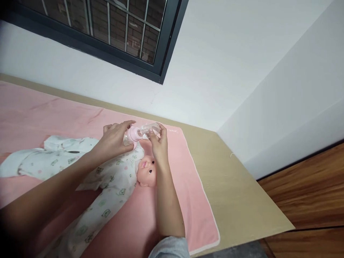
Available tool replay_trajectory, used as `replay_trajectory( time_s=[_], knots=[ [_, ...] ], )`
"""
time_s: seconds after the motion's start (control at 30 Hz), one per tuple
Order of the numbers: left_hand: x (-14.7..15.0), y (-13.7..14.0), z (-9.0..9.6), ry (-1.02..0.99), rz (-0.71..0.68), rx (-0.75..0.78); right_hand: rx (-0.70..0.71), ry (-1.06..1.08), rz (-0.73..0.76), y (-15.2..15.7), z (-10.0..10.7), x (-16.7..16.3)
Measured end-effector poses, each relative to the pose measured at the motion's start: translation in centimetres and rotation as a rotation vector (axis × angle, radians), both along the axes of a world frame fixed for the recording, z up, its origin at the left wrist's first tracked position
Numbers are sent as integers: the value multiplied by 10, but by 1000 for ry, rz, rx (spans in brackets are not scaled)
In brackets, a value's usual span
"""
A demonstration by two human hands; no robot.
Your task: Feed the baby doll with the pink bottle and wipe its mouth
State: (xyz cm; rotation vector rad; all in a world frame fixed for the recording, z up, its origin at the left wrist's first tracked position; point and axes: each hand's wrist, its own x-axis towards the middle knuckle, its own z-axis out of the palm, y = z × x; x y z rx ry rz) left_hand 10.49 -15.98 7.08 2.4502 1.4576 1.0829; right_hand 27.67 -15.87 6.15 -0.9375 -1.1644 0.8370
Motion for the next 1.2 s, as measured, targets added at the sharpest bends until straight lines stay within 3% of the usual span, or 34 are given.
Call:
replay_trajectory(
  time_s=[0.23,0.43,0.57,0.7,0.87,0.97,1.07,1.2],
  knots=[
    [2,-6,2,-21,4,24,62,-172,-12,-25,9,-28],
    [4,-14,5,-109,-16,61,57,-154,90,-30,8,-40],
    [6,-21,6,-123,-17,123,61,-138,78,-34,10,-42],
    [4,-29,10,-79,-56,115,101,-190,20,-35,15,-36],
    [-4,-41,15,6,-138,78,233,-260,-195,-23,19,-6],
    [-5,-54,18,58,-305,11,252,-279,-323,-11,18,25],
    [0,-72,19,165,-573,-46,235,-286,-424,2,10,55],
    [6,-98,9,446,-955,90,172,-297,-530,18,-9,84]
  ],
)
